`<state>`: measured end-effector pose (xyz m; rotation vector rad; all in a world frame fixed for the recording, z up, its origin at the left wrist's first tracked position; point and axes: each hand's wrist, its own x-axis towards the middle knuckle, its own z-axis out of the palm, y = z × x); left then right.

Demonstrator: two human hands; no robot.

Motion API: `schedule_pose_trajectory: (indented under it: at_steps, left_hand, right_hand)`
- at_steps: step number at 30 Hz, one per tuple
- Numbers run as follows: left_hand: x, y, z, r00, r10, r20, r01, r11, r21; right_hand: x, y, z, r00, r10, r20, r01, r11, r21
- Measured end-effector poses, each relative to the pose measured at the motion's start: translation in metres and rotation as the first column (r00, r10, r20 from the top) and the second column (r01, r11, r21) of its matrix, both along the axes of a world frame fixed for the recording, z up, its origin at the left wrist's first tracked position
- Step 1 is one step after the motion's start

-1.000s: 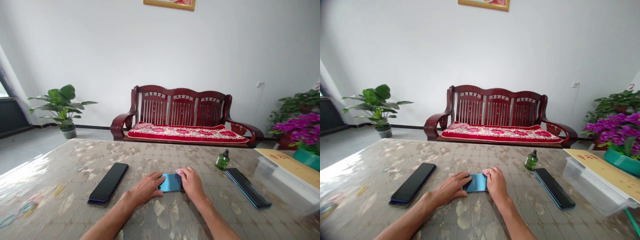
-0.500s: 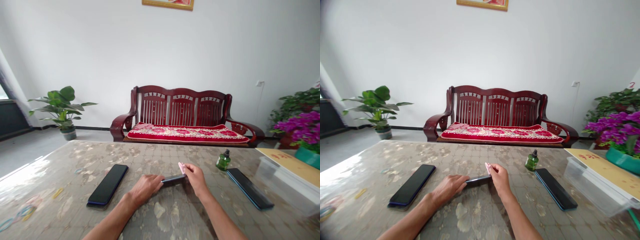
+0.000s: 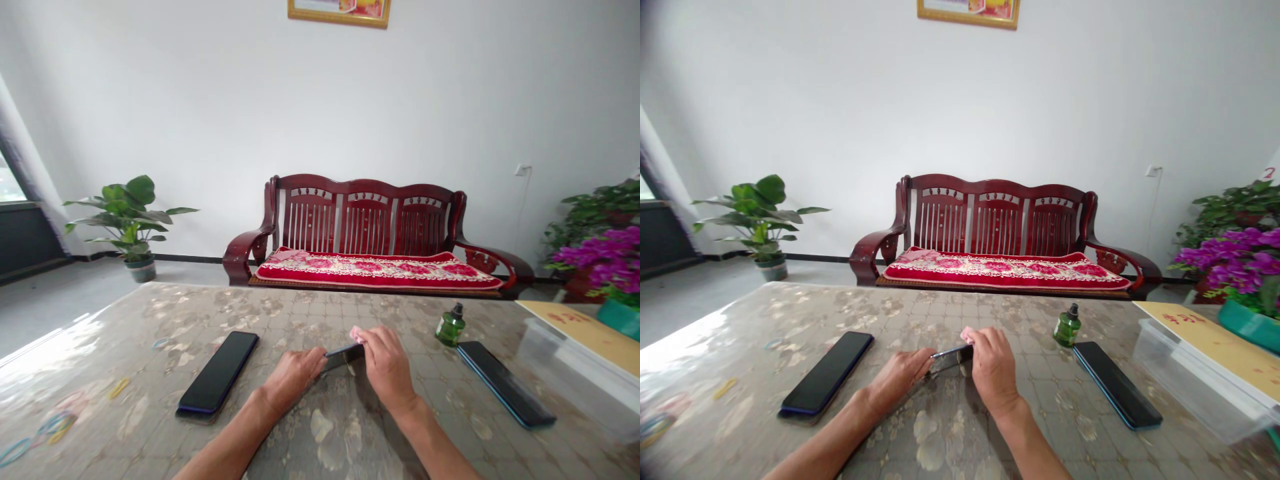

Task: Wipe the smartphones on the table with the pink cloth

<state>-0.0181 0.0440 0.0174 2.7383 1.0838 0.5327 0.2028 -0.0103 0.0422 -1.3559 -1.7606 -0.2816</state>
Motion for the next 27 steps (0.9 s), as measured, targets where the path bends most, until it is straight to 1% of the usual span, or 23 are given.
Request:
schedule_pose_trajectory:
  at_steps: [3, 6, 8, 11, 15, 17, 19, 23, 25, 27]
  left_hand:
    - [0.001, -0.001, 0.002, 1.0, 0.008, 0.002, -0.008, 0.999, -0.033]
    - [0.003, -0.002, 0.002, 1.0, 0.022, -0.012, -0.022, 0.999, -0.036]
    - [0.003, -0.002, 0.003, 0.999, 0.032, -0.028, -0.033, 0.999, -0.031]
    - [0.003, -0.002, 0.004, 0.998, 0.049, -0.048, -0.051, 0.998, -0.032]
    - [0.004, 0.0, 0.003, 0.995, 0.082, -0.058, -0.085, 0.996, -0.041]
    - [0.004, 0.001, 0.002, 0.994, 0.095, -0.058, -0.098, 0.994, -0.041]
    - [0.004, 0.001, 0.002, 0.994, 0.095, -0.056, -0.098, 0.994, -0.039]
    - [0.005, -0.001, 0.002, 0.995, 0.079, -0.054, -0.082, 0.995, -0.051]
    - [0.005, -0.002, 0.003, 0.995, 0.082, -0.048, -0.085, 0.995, -0.057]
    - [0.005, -0.002, 0.003, 0.995, 0.097, -0.033, -0.099, 0.993, -0.065]
  right_hand:
    - [-0.02, -0.005, -0.001, 0.993, 0.027, 0.114, -0.024, 0.999, -0.034]
    - [-0.036, -0.008, -0.002, 0.986, 0.072, 0.152, -0.067, 0.997, -0.036]
    - [-0.039, -0.007, -0.002, 0.983, 0.086, 0.165, -0.082, 0.996, -0.035]
    - [-0.028, -0.003, -0.002, 0.984, 0.057, 0.167, -0.05, 0.998, -0.041]
    - [0.0, 0.007, -0.006, 0.99, -0.058, 0.13, 0.061, 0.998, -0.013]
    - [0.007, 0.011, -0.009, 0.991, -0.092, 0.102, 0.093, 0.996, -0.003]
    - [0.008, 0.012, -0.011, 0.992, -0.092, 0.089, 0.093, 0.996, -0.007]
    - [0.002, 0.011, -0.013, 0.996, -0.034, 0.084, 0.038, 0.998, -0.041]
    - [0.004, 0.013, -0.014, 0.999, -0.044, 0.016, 0.045, 0.998, -0.044]
    - [0.01, 0.017, -0.017, 0.992, -0.078, -0.099, 0.073, 0.996, -0.05]
